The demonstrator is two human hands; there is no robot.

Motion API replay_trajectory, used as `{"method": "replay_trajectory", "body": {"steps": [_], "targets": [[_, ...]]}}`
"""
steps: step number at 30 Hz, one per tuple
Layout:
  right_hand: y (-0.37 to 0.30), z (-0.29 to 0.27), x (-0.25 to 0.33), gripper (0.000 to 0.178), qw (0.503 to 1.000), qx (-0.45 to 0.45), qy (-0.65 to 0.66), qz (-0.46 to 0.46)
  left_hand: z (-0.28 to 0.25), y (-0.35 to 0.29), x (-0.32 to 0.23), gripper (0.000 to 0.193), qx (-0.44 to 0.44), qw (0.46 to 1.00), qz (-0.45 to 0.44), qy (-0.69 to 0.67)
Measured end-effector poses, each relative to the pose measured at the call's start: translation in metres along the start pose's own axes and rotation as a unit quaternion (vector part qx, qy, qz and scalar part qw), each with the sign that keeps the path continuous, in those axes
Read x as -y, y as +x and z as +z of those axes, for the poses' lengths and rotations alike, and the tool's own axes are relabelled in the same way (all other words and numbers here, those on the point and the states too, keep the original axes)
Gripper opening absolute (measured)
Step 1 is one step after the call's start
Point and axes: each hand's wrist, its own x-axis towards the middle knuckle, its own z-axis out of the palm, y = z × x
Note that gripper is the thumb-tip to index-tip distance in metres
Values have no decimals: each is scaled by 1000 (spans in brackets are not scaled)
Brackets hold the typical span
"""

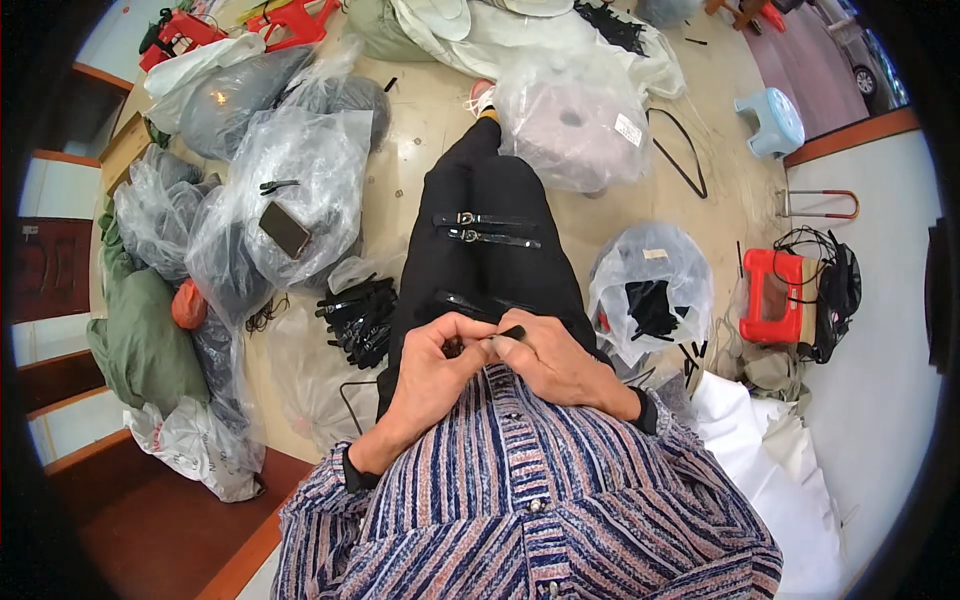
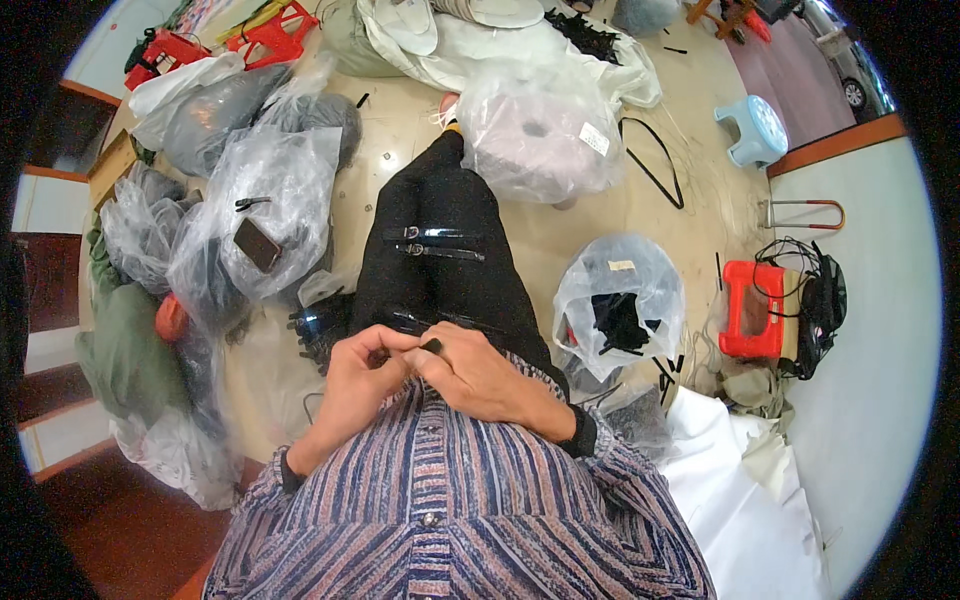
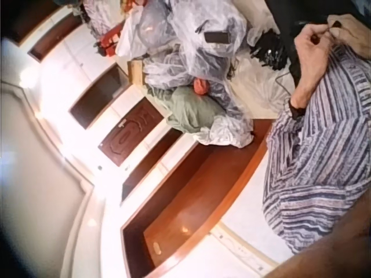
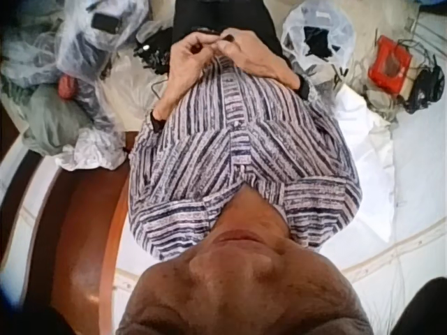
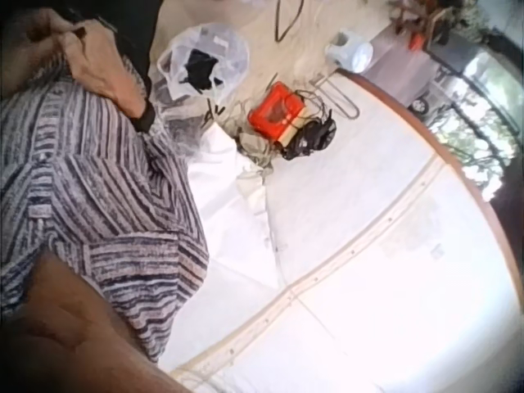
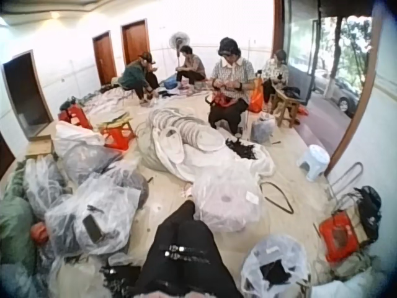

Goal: Inspecting and organizing black shoe straps with buckles for manufacturing.

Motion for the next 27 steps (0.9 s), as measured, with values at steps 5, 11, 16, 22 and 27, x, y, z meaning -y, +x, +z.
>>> {"method": "replay_trajectory", "body": {"steps": [5,11,16,22,27], "targets": [[-4,9,-8,21,991,-54,-107,-55,3,3,11,8,26,998,-12,-53],[-7,11,12,40,971,-80,178,141,6,-1,11,7,20,994,7,-108],[-7,13,-15,37,906,-78,376,177,8,2,11,5,17,984,-10,-177],[-7,10,-22,39,929,-56,315,188,6,4,13,4,31,988,9,-153],[-1,5,-4,47,954,-46,245,168,7,5,14,4,-9,992,17,-125]]}}
